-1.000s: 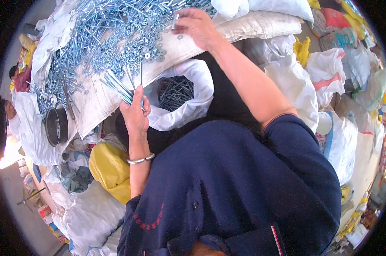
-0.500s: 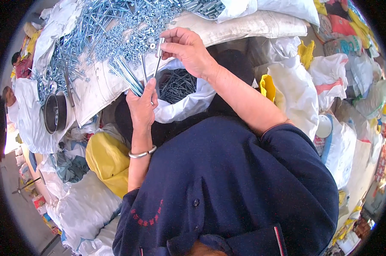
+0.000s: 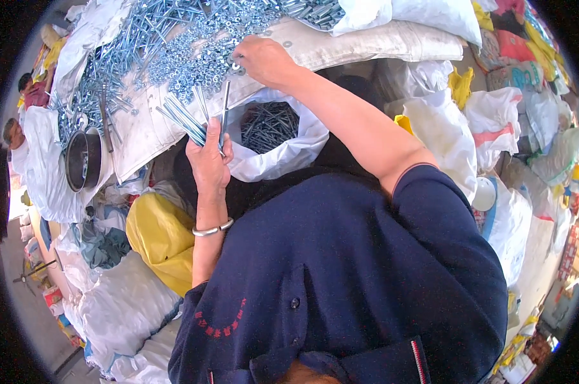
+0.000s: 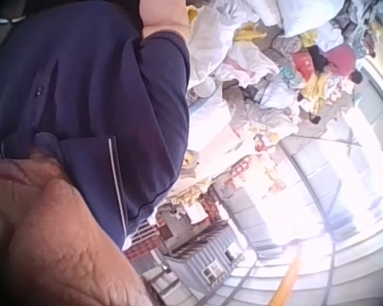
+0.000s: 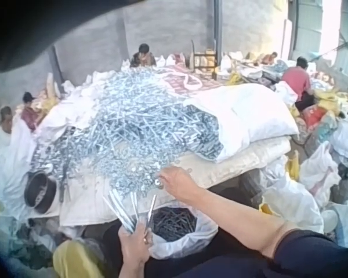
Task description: The person assembles washers and nuts onto long metal bolts by hand, picking up components from sacks and threading them onto the bolts.
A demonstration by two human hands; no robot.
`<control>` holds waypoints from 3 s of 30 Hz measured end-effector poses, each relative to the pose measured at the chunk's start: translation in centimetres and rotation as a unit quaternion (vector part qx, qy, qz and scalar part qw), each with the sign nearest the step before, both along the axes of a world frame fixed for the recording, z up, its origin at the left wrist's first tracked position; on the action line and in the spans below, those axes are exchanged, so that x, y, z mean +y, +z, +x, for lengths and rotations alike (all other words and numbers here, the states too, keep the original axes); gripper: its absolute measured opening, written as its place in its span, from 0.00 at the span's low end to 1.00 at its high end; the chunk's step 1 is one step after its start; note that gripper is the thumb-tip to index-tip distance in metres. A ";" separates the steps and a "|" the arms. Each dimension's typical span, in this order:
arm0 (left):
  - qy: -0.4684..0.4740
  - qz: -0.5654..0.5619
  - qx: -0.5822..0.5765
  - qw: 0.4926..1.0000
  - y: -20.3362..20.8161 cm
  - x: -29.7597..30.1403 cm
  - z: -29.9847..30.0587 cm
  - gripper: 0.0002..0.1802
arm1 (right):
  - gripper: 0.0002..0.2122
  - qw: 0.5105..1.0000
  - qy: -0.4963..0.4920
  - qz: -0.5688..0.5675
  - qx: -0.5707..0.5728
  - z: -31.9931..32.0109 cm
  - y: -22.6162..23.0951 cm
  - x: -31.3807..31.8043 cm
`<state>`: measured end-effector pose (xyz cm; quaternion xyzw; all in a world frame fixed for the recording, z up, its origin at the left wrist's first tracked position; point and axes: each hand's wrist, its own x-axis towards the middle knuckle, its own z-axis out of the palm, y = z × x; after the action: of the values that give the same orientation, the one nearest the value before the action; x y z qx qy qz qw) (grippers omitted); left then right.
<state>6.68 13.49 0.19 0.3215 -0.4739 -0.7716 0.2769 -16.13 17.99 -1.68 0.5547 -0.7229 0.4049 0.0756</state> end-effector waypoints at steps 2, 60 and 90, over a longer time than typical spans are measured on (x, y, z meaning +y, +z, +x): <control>0.003 0.001 -0.006 1.000 -0.4 -0.3 0.4 0.13 | 0.08 0.998 -0.008 0.037 0.044 0.0 -0.5 -0.9; 0.055 -0.049 -0.007 0.997 -3.5 -1.4 2.1 0.11 | 0.08 0.964 0.129 0.020 -0.233 7.5 3.1 0.8; 0.040 0.004 -0.023 0.999 -3.2 -1.7 1.1 0.10 | 0.10 0.987 -0.093 0.039 -0.127 -1.0 0.7 -2.0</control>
<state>7.80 11.79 -3.05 0.3592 -0.4640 -0.7539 0.2955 -17.12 15.97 -1.00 0.4318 -0.7903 0.4348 -0.0008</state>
